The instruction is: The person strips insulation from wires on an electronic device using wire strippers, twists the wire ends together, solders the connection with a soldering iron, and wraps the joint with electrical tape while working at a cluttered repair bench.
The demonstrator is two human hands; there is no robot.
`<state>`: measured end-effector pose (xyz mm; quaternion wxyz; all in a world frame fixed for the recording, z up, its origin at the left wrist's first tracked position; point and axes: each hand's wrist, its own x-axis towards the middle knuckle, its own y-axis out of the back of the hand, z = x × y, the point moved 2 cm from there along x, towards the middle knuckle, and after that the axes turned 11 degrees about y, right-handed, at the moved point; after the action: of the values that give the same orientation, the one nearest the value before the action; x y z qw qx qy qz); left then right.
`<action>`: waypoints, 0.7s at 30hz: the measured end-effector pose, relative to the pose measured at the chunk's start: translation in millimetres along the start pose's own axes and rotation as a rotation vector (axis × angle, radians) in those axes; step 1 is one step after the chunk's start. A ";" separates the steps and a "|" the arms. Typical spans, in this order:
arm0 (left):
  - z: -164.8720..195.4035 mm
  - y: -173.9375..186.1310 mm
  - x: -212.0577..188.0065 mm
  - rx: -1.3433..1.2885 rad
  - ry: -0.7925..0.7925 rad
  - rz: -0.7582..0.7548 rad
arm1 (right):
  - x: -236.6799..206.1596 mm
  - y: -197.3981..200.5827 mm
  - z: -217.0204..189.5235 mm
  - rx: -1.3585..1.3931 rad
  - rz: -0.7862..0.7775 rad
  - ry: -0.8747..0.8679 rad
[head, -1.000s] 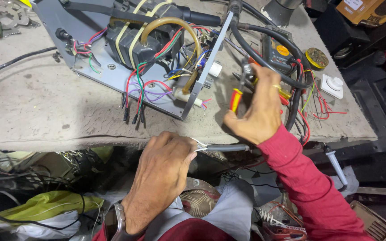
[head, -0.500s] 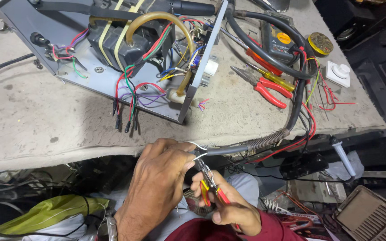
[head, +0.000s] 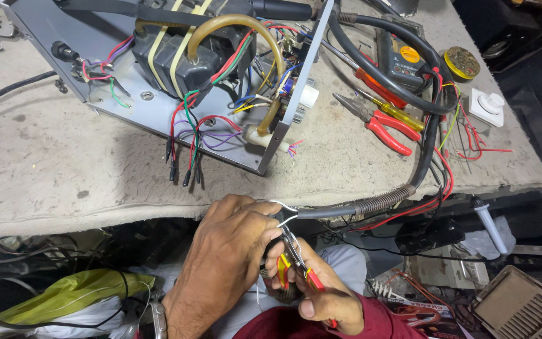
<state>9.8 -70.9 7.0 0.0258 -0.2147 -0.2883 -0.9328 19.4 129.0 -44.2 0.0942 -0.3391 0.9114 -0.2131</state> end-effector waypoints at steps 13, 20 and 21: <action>-4.3 -0.5 -2.6 -0.017 -0.035 0.000 | 6.0 -1.1 0.3 -0.032 0.013 -0.005; -4.3 0.4 -2.2 -0.012 -0.046 0.006 | 10.5 -2.3 -1.4 -0.051 0.019 0.020; -3.9 0.5 -2.2 -0.014 -0.045 0.003 | 11.3 -3.0 -2.1 -0.052 0.017 0.026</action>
<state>10.4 -73.7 3.5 0.0194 -0.2363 -0.2818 -0.9297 12.0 120.2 -41.3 0.0754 -0.3310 0.9206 -0.1931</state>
